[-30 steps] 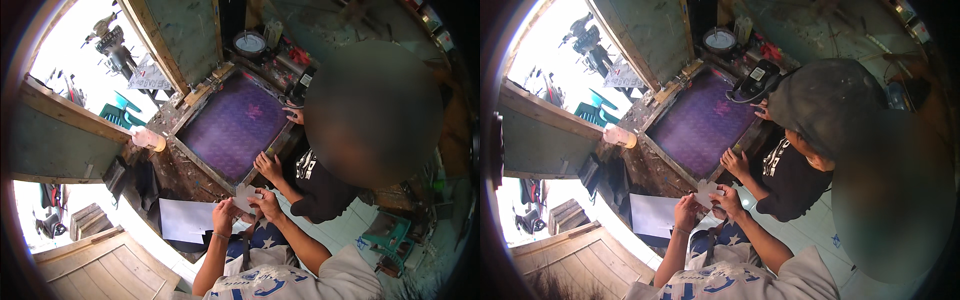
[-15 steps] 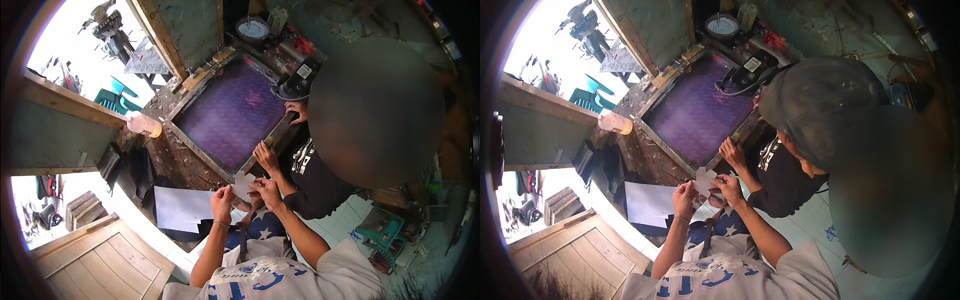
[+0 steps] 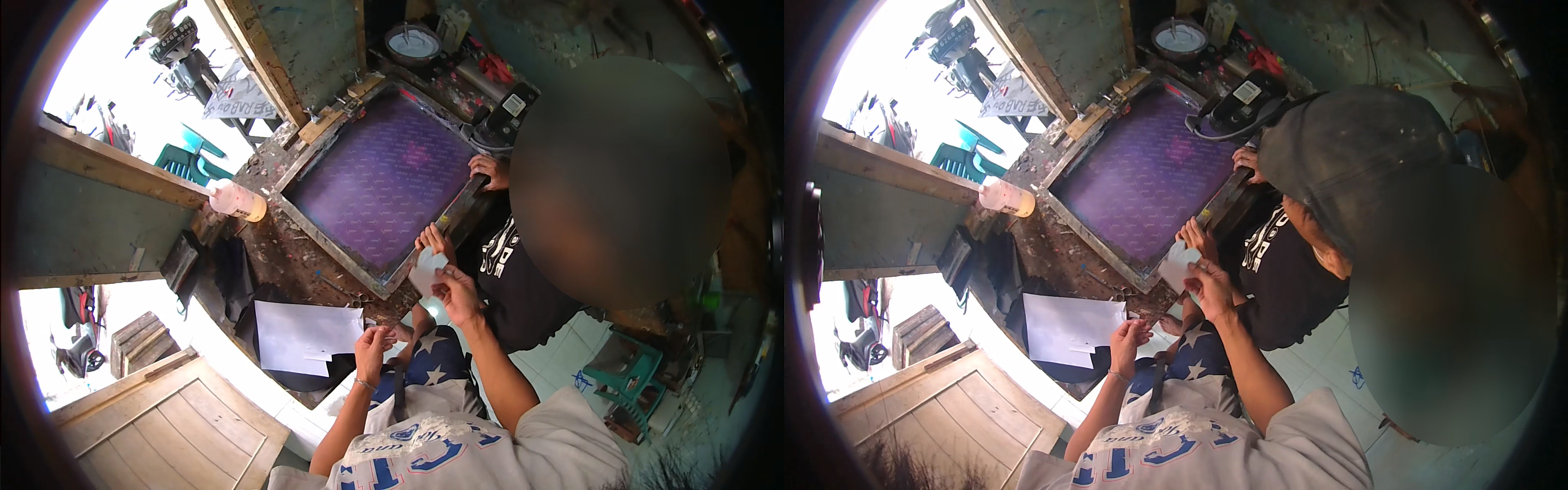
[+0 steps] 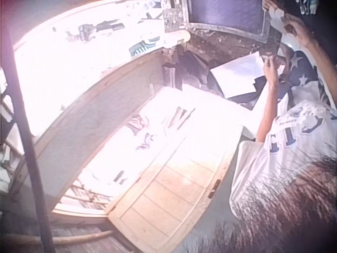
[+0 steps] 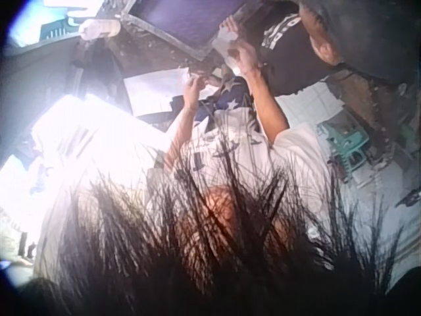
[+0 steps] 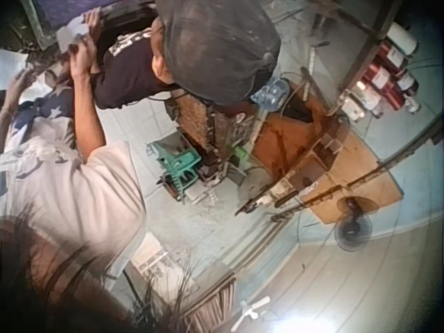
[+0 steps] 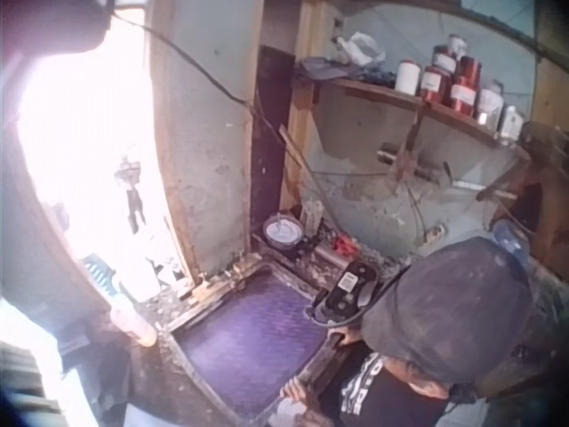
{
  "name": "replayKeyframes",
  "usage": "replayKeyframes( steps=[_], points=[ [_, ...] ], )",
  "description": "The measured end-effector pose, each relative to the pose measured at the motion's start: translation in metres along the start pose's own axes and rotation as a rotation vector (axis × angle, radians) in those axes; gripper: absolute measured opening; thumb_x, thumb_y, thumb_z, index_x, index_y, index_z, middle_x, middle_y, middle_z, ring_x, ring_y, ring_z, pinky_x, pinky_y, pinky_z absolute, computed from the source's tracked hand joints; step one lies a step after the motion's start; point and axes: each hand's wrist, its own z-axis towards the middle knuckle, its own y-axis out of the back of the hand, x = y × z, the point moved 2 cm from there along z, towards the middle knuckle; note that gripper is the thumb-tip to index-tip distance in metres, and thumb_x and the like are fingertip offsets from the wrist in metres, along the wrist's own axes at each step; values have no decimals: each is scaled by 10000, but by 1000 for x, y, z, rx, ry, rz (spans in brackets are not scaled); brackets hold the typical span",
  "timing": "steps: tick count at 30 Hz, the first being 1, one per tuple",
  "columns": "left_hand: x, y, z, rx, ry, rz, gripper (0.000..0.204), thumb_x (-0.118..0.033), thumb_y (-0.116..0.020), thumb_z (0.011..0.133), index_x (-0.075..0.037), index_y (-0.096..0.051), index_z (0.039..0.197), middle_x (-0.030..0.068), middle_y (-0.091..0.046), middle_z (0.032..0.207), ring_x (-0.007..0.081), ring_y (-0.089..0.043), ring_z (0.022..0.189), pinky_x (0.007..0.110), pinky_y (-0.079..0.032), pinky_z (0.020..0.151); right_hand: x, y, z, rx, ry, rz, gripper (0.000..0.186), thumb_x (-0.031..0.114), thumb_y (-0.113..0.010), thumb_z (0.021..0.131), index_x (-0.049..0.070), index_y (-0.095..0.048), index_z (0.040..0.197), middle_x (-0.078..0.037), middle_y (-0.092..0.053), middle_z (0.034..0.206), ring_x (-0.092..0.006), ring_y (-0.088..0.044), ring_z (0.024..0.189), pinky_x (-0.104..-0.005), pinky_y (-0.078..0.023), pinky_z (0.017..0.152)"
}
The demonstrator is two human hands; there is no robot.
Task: The person uses scissors to cut a white sheet of paper into small shapes. They repeatedly place the cut pieces onto a purple screen-printing frame, pressing them down, and then continue cutting more shapes from the sheet.
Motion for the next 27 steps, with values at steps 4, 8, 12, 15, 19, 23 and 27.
replayKeyframes(
  steps=[4, 8, 12, 15, 19, 23, 27],
  points=[
    [17, 3, -6, 61, 57, 63, 228, -257, -567, 973, -39, -625, 1006, 75, -697, 932, 143, -673, 794, 240, -517, 702, 9, 1, 2, -88, 34, 63, 146, 50, -640, 889, 81, -632, 1032, -20, -665, 876, -136, -655, 657, -257, -538, 614],
    [26, -2, -5, 83, 78, 55, 203, -220, -560, 973, -28, -618, 1010, 75, -701, 936, 121, -660, 766, 222, -513, 677, 5, 0, 0, -102, 5, 36, 161, 51, -644, 885, 88, -626, 1040, -10, -655, 863, -126, -643, 654, -252, -525, 619],
    [26, -4, -4, 82, 75, 92, 231, -254, -561, 974, -35, -620, 1018, 78, -697, 939, 138, -670, 807, 232, -509, 710, 6, -2, 7, -147, 41, 35, 142, 94, -635, 893, 90, -627, 1035, -12, -646, 848, -122, -621, 663, -252, -511, 627],
    [23, -4, -2, 70, 87, 93, 223, -245, -562, 972, -35, -626, 1013, 78, -698, 930, 138, -671, 797, 230, -508, 708, 15, -4, 19, -192, 74, 52, 138, 123, -615, 898, 86, -626, 1030, -12, -634, 838, -117, -600, 682, -254, -502, 639],
    [30, 0, 1, 46, 73, 129, 220, -232, -568, 967, -26, -632, 1009, 78, -700, 915, 129, -667, 793, 227, -507, 685, 21, -6, 31, -247, 187, 162, 94, 88, -558, 866, 71, -618, 937, 6, -592, 801, -90, -546, 668, -240, -471, 627],
    [49, 6, 26, 37, -14, 277, 221, -202, -580, 955, 3, -636, 1014, 77, -700, 884, 124, -666, 772, 230, -510, 671, 17, 12, 37, -240, 224, 174, 116, 113, -534, 861, 109, -546, 745, -6, -551, 690, -129, -542, 606, -266, -448, 562],
    [50, -17, 53, 40, -109, 445, 242, -178, -598, 915, 19, -647, 1048, 128, -705, 918, 193, -695, 844, 302, -531, 739, 21, 67, 65, -231, 372, 298, 94, 131, -539, 833, 92, -542, 748, -11, -533, 665, -128, -519, 576, -260, -412, 532]
  ],
)
